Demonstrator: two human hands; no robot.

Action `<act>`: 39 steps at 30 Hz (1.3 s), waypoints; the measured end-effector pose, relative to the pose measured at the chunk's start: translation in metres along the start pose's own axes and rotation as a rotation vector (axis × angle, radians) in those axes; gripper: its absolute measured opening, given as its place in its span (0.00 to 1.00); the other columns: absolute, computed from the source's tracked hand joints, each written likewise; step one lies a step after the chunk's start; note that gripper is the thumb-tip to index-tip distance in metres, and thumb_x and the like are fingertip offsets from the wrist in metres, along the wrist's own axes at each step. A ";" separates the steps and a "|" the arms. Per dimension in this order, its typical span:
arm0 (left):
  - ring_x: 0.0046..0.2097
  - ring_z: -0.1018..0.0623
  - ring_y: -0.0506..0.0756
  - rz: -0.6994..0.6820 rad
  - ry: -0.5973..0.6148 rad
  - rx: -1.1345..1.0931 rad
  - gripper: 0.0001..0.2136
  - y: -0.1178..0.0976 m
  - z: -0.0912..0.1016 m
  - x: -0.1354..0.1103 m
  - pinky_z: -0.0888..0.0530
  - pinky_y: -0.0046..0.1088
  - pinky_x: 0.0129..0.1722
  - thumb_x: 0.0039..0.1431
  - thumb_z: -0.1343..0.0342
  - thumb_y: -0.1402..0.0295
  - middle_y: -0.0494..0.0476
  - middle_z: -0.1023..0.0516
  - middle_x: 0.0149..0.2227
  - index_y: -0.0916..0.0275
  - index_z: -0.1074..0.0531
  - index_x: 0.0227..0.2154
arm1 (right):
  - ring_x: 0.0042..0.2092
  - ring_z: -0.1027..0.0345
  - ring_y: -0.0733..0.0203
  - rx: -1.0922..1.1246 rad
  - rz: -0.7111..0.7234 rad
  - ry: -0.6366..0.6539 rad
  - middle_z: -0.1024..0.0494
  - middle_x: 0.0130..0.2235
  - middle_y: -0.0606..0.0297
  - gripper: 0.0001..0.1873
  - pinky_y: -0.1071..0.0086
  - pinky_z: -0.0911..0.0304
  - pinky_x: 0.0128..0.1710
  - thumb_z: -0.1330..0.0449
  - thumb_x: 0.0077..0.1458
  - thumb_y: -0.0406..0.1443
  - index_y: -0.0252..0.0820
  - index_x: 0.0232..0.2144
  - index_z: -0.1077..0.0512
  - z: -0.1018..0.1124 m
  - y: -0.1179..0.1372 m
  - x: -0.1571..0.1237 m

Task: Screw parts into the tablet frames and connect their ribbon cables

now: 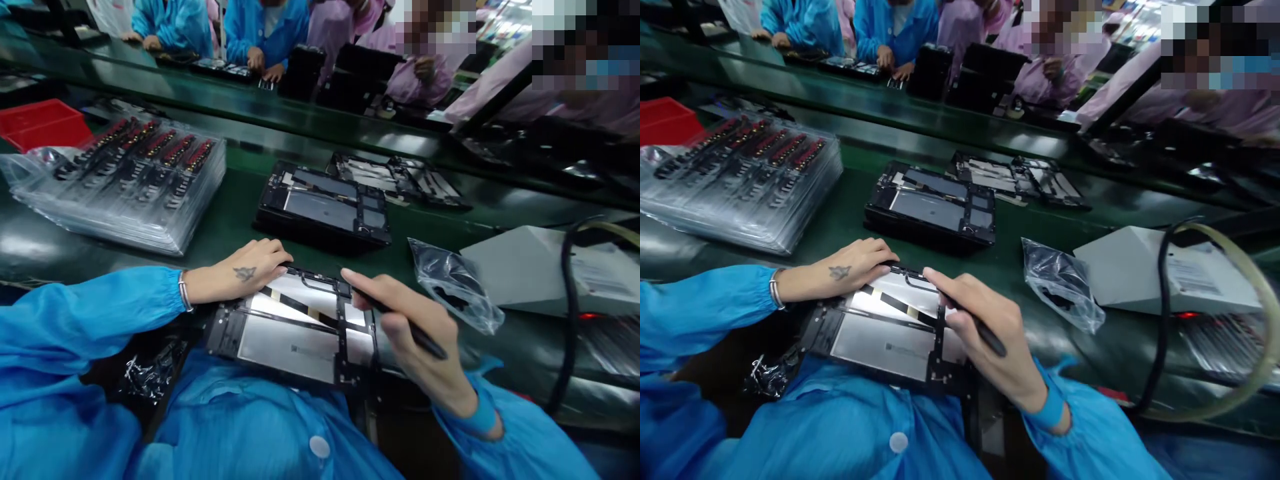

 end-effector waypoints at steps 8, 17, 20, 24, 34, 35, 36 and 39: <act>0.46 0.27 0.56 0.043 0.024 -0.011 0.15 -0.011 0.004 -0.003 0.31 0.36 0.47 0.74 0.57 0.63 0.59 0.27 0.49 0.64 0.30 0.53 | 0.28 0.27 0.62 0.188 -0.237 0.153 0.22 0.26 0.66 0.07 0.71 0.35 0.27 0.37 0.60 0.37 0.42 0.30 0.24 -0.018 -0.059 0.029; 0.45 0.28 0.56 0.007 -0.005 -0.020 0.17 -0.008 -0.002 -0.006 0.32 0.36 0.43 0.75 0.61 0.62 0.59 0.27 0.50 0.62 0.30 0.52 | 0.37 0.22 0.56 0.273 -0.126 0.181 0.17 0.37 0.61 0.05 0.65 0.26 0.36 0.35 0.59 0.34 0.46 0.37 0.18 -0.011 -0.072 0.032; 0.44 0.29 0.56 0.000 -0.014 0.000 0.17 -0.008 -0.003 -0.006 0.33 0.36 0.42 0.75 0.61 0.63 0.59 0.27 0.50 0.62 0.30 0.53 | 0.39 0.21 0.56 0.286 -0.083 0.193 0.16 0.38 0.62 0.07 0.65 0.25 0.38 0.34 0.58 0.32 0.46 0.39 0.18 -0.013 -0.073 0.030; 0.44 0.29 0.56 0.000 -0.010 0.006 0.17 -0.008 -0.003 -0.005 0.32 0.36 0.41 0.75 0.61 0.63 0.59 0.27 0.50 0.62 0.30 0.53 | 0.40 0.21 0.57 0.282 -0.034 0.211 0.16 0.39 0.62 0.10 0.67 0.25 0.38 0.35 0.58 0.29 0.46 0.40 0.19 -0.013 -0.070 0.030; 0.43 0.29 0.56 -0.014 -0.027 0.012 0.17 -0.008 -0.003 -0.006 0.32 0.36 0.42 0.75 0.62 0.63 0.60 0.27 0.49 0.62 0.30 0.52 | 0.39 0.21 0.56 0.266 -0.050 0.214 0.16 0.38 0.61 0.08 0.65 0.24 0.38 0.36 0.59 0.30 0.46 0.39 0.19 -0.013 -0.067 0.030; 0.43 0.29 0.56 -0.013 -0.029 0.011 0.17 -0.008 -0.003 -0.006 0.32 0.36 0.42 0.75 0.62 0.63 0.59 0.27 0.49 0.62 0.30 0.53 | 0.39 0.21 0.56 0.266 -0.052 0.213 0.16 0.38 0.61 0.08 0.66 0.24 0.38 0.36 0.59 0.30 0.46 0.39 0.19 -0.013 -0.068 0.030; 0.43 0.29 0.56 -0.012 -0.028 0.009 0.17 -0.008 -0.003 -0.006 0.32 0.36 0.42 0.75 0.62 0.63 0.59 0.27 0.49 0.62 0.30 0.53 | 0.39 0.21 0.57 0.266 -0.051 0.214 0.16 0.38 0.61 0.08 0.66 0.24 0.38 0.36 0.59 0.30 0.46 0.39 0.19 -0.013 -0.068 0.030; 0.44 0.29 0.56 -0.014 -0.026 0.011 0.17 -0.008 -0.004 -0.006 0.32 0.36 0.42 0.75 0.62 0.63 0.59 0.27 0.49 0.62 0.30 0.53 | 0.39 0.21 0.57 0.267 -0.037 0.215 0.16 0.38 0.62 0.09 0.67 0.25 0.38 0.36 0.59 0.29 0.46 0.40 0.19 -0.012 -0.067 0.031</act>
Point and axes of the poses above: each hand's wrist, its own x-axis towards the middle knuckle, its own z-axis out of the back of the hand, y = z × x, the point moved 4 cm from there along x, towards the middle knuckle
